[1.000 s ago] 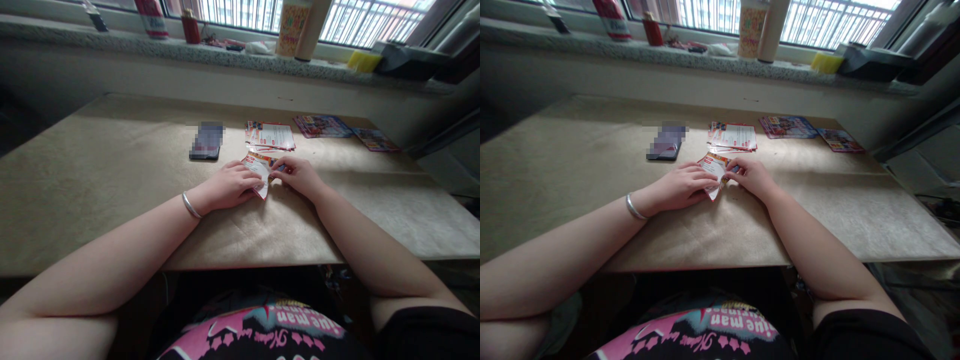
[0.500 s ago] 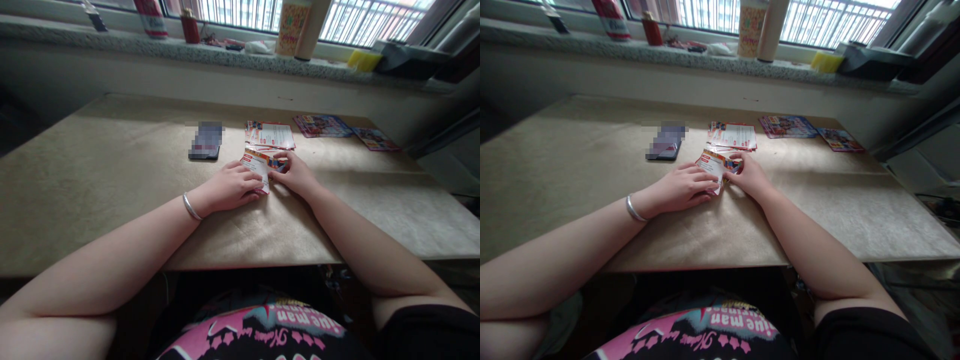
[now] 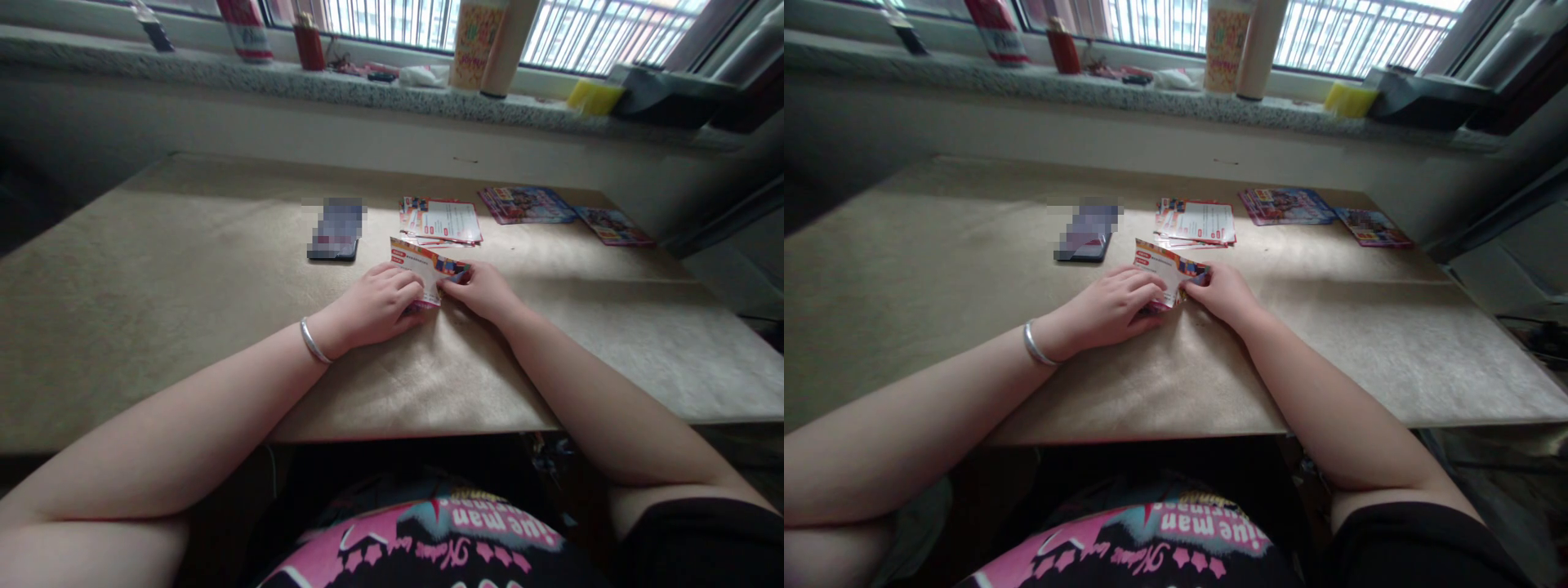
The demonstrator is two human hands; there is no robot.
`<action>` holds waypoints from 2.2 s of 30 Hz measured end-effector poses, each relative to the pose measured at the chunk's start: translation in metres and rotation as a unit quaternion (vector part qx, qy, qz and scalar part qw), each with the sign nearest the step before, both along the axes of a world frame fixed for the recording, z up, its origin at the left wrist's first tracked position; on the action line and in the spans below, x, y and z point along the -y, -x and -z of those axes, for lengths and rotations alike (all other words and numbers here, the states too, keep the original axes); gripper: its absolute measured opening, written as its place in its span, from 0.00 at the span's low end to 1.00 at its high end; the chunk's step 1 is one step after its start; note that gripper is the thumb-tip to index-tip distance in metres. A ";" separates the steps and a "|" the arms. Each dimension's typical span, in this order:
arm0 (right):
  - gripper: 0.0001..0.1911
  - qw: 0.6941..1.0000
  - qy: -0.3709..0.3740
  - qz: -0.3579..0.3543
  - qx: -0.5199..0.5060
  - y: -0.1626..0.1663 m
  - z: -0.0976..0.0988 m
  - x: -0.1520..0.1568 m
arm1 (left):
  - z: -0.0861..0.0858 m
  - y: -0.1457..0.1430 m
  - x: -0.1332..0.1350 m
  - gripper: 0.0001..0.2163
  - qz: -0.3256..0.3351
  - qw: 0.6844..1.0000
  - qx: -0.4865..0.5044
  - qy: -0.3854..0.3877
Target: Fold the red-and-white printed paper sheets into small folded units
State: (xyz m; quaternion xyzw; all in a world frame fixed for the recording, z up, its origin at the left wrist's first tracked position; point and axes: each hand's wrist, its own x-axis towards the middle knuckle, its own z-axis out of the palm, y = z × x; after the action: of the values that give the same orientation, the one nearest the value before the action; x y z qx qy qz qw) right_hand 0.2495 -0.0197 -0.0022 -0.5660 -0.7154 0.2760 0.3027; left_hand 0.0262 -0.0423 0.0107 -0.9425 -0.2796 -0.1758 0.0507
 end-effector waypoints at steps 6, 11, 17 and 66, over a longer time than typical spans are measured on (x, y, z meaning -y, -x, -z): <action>0.15 0.997 -0.077 -0.001 -0.008 0.000 -0.005 0.005 | 0.000 0.001 -0.001 0.26 0.010 0.994 0.101 -0.049; 0.11 0.992 -0.115 -0.035 0.050 -0.002 -0.013 0.012 | 0.002 0.003 -0.004 0.45 0.044 0.991 0.113 -0.053; 0.12 0.992 -0.104 -0.068 0.012 -0.004 -0.008 0.010 | 0.006 0.004 -0.007 0.46 0.037 0.992 0.116 -0.037; 0.14 0.976 0.102 -0.056 -0.187 -0.006 0.007 -0.006 | 0.005 -0.005 0.003 0.19 -0.008 0.994 -0.084 -0.074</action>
State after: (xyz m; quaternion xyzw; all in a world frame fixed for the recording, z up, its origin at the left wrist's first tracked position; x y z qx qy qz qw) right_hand 0.2559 -0.0134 -0.0093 -0.4917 -0.6448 0.4649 0.3554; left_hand 0.0310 -0.0452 0.0053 -0.9453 -0.2681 -0.1161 0.1452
